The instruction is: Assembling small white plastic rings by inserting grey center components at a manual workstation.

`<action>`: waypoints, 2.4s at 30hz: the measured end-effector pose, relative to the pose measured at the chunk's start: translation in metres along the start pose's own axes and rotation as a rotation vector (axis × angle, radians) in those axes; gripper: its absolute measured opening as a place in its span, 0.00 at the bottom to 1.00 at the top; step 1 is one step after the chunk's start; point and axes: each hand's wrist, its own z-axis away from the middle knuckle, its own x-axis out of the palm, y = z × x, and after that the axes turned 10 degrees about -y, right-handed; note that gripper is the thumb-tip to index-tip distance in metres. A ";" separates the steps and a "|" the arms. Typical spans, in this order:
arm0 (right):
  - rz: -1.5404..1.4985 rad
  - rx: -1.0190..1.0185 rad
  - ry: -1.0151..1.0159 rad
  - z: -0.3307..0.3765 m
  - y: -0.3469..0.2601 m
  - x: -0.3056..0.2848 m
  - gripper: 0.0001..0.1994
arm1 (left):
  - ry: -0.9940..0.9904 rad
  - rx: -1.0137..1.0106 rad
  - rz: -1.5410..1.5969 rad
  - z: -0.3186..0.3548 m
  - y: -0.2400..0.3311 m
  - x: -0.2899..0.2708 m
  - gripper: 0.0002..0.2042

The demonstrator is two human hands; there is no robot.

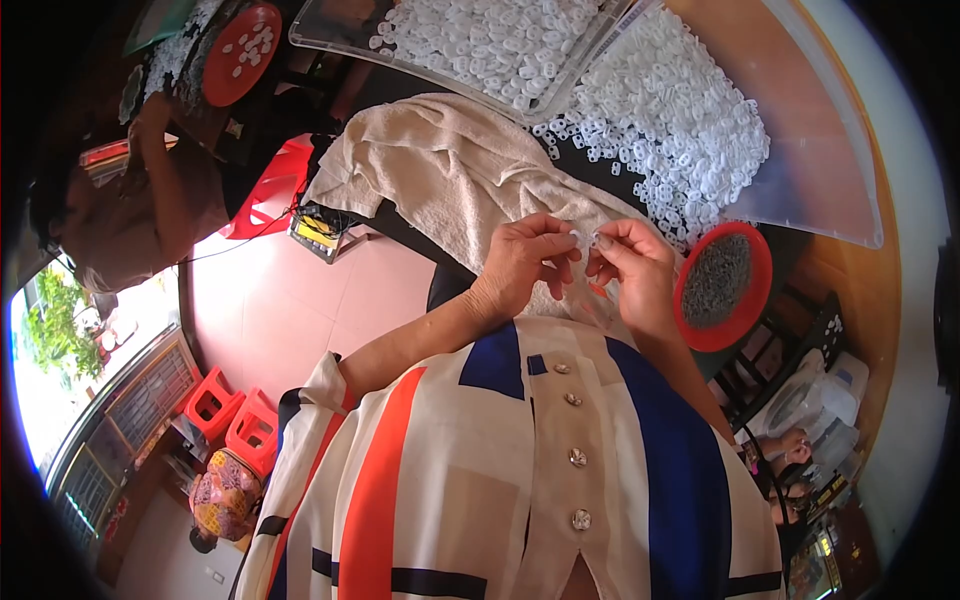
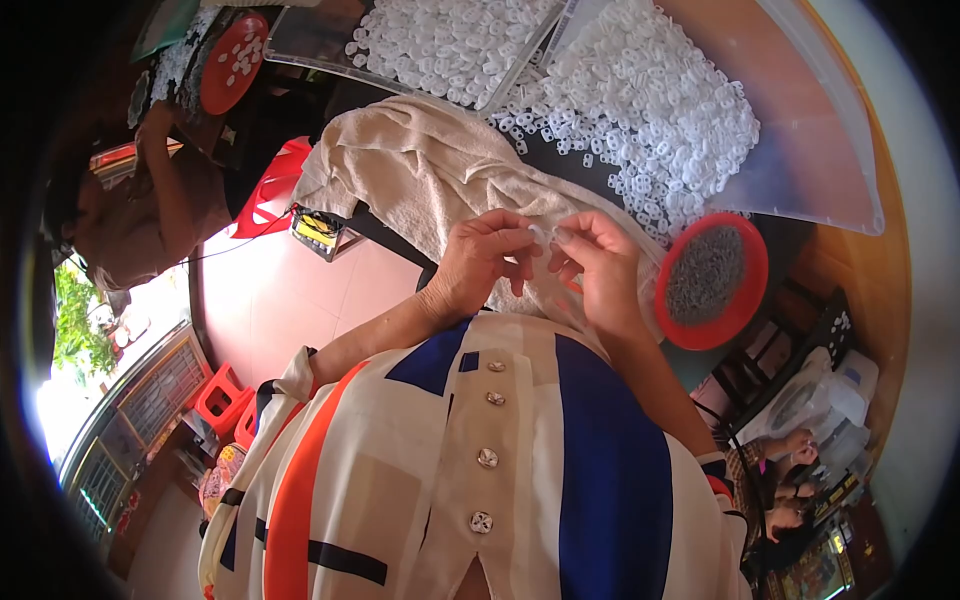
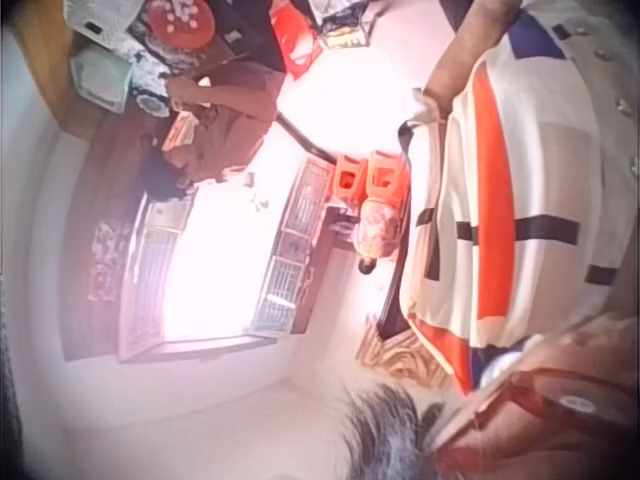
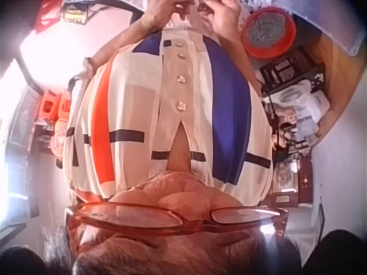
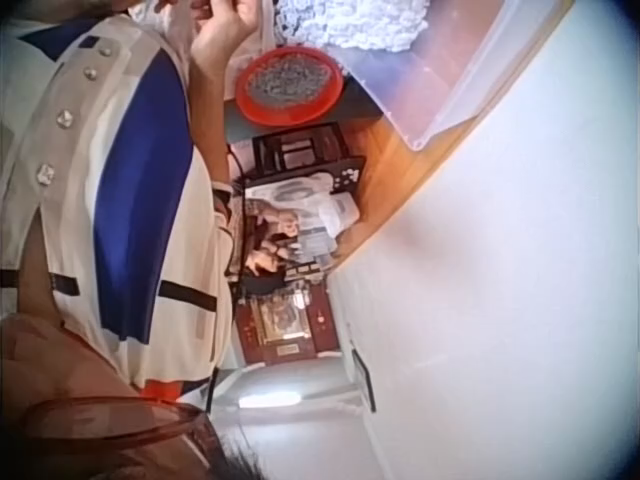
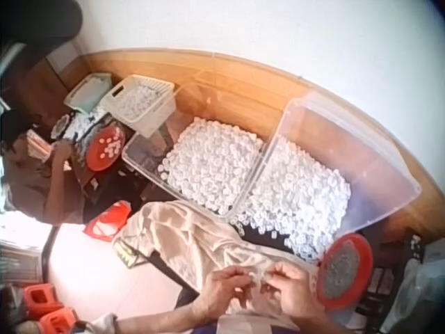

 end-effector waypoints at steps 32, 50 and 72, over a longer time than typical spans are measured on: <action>0.427 -0.319 0.063 0.016 -0.026 0.022 0.04 | -0.027 0.109 0.032 0.014 0.019 0.019 0.06; 0.103 -0.191 0.036 0.018 -0.033 0.031 0.05 | -0.006 0.128 0.059 0.018 0.027 0.026 0.06; 0.067 -0.007 -0.047 0.017 -0.034 0.021 0.06 | 0.003 0.066 0.010 0.013 0.033 0.023 0.09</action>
